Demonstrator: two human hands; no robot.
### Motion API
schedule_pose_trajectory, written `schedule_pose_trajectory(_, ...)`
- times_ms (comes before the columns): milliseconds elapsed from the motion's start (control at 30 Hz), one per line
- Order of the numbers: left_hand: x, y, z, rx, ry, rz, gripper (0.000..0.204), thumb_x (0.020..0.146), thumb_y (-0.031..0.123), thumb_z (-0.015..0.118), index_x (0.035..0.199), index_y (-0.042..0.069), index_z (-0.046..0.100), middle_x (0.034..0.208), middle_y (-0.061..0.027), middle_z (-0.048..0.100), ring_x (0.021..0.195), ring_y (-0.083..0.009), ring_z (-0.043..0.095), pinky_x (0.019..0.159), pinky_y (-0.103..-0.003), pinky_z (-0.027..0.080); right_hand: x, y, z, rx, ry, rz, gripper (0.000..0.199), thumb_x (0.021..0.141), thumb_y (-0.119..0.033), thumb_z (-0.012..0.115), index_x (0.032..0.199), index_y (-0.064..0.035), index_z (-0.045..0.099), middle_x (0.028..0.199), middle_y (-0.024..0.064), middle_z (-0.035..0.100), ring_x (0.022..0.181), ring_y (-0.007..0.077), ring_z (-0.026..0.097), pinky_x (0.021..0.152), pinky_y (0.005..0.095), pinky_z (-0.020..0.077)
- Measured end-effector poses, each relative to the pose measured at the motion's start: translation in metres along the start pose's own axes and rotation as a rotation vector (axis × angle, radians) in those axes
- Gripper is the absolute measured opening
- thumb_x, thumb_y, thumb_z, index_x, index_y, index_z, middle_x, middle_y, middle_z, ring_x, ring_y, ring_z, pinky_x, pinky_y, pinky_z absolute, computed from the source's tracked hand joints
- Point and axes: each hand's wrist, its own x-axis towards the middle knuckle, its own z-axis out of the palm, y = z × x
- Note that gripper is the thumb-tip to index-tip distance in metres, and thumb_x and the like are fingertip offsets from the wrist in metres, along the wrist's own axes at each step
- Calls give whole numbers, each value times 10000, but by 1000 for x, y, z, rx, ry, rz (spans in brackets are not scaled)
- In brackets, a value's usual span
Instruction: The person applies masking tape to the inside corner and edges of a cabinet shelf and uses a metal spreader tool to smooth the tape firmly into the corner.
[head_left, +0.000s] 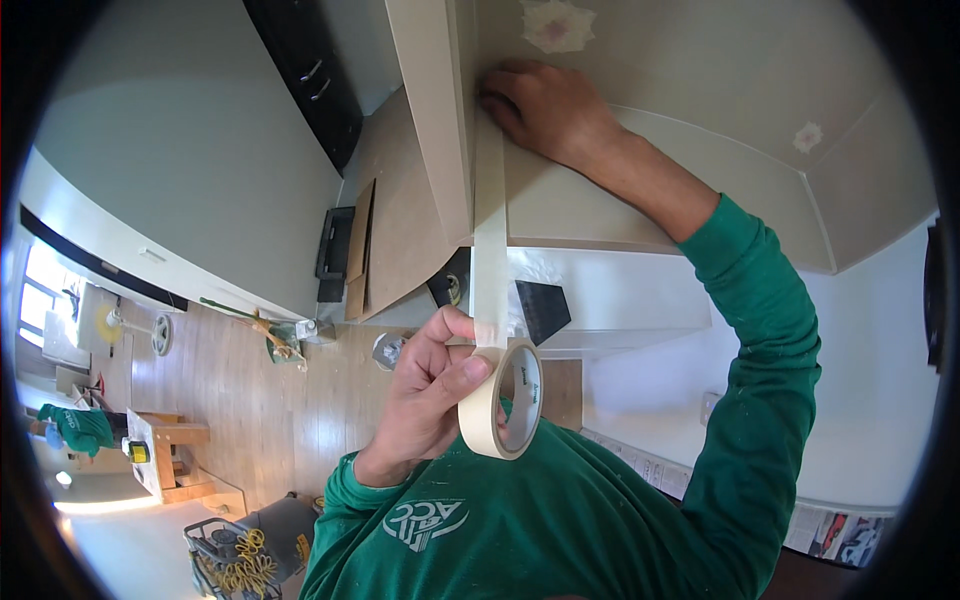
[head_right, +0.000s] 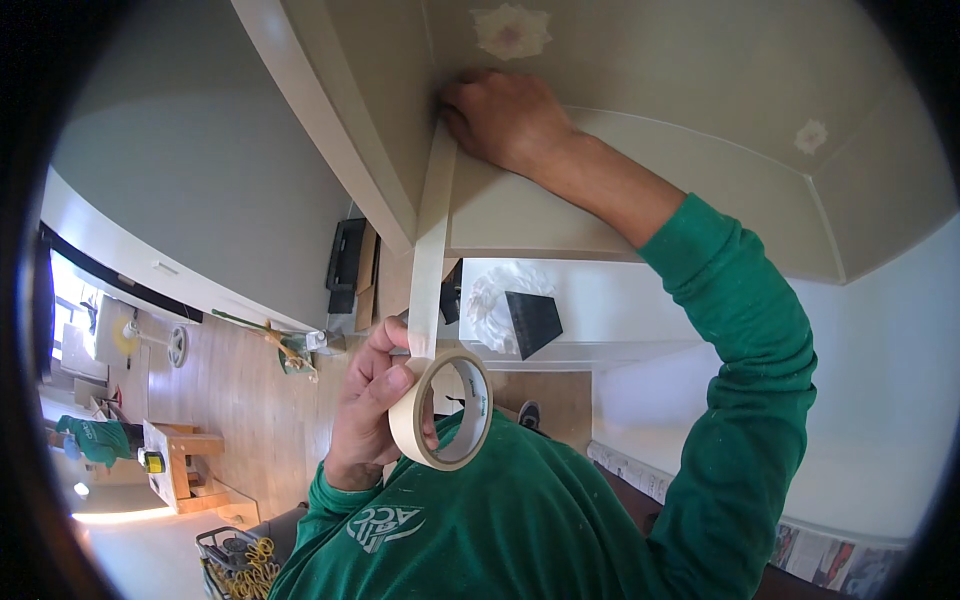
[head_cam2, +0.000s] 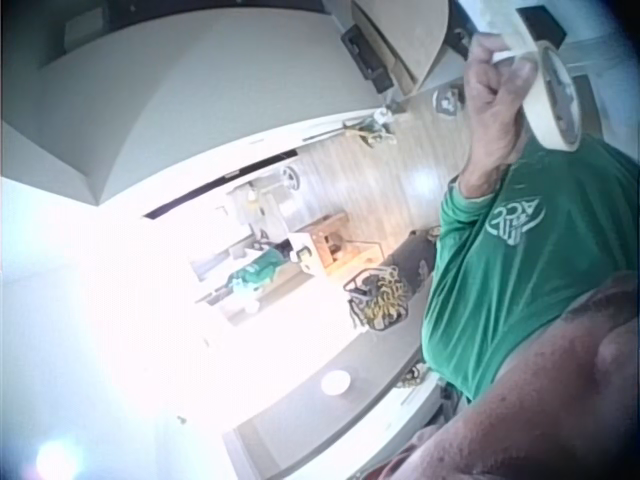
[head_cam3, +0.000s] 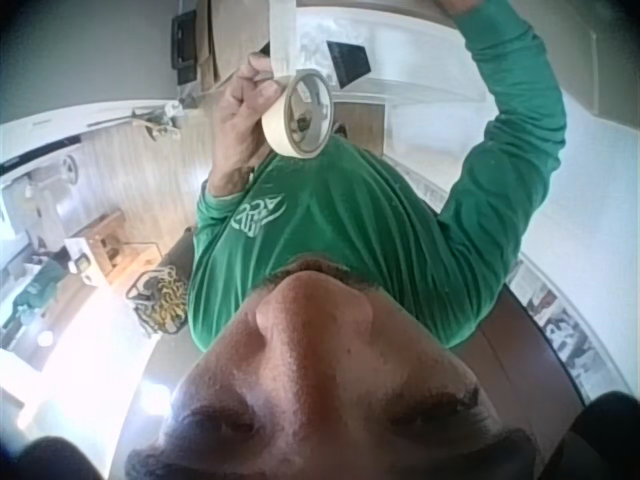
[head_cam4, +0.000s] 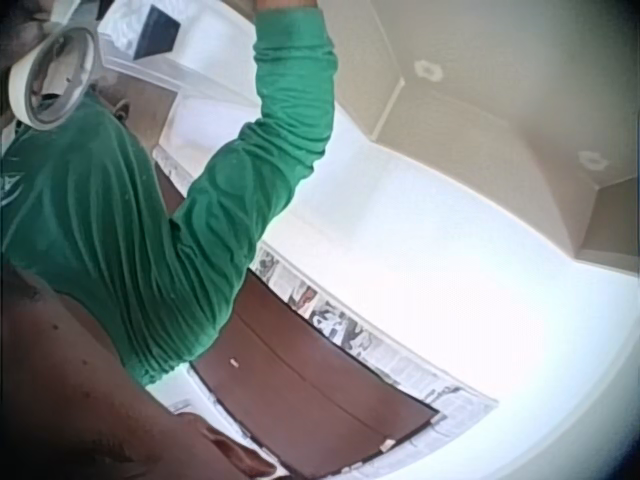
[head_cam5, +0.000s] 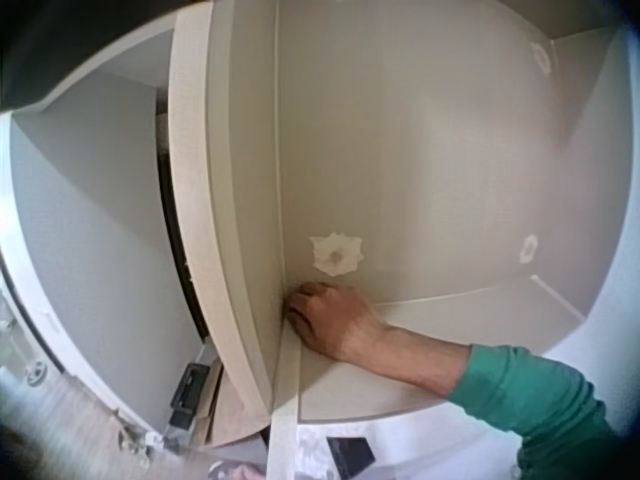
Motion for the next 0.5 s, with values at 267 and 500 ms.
schedule_pose_trajectory(267,-1,-2,-4,20,17,-12,233,1025,42,534,1199,33,380,1046,-209,688,742,-230,743,632,-327,647,-1,2,2,4,15,-4,217,944,-244,617,1061,-92,718,987,131,715,889,369,690,777,482,561)
schedule_pose_trajectory(500,-2,-4,-5,-1,21,1,237,1022,40,540,1204,26,388,1076,-216,687,771,-227,745,648,-324,650,-1,1,1,-25,-41,27,221,942,-250,621,1078,-104,716,992,130,715,898,364,690,777,480,563)
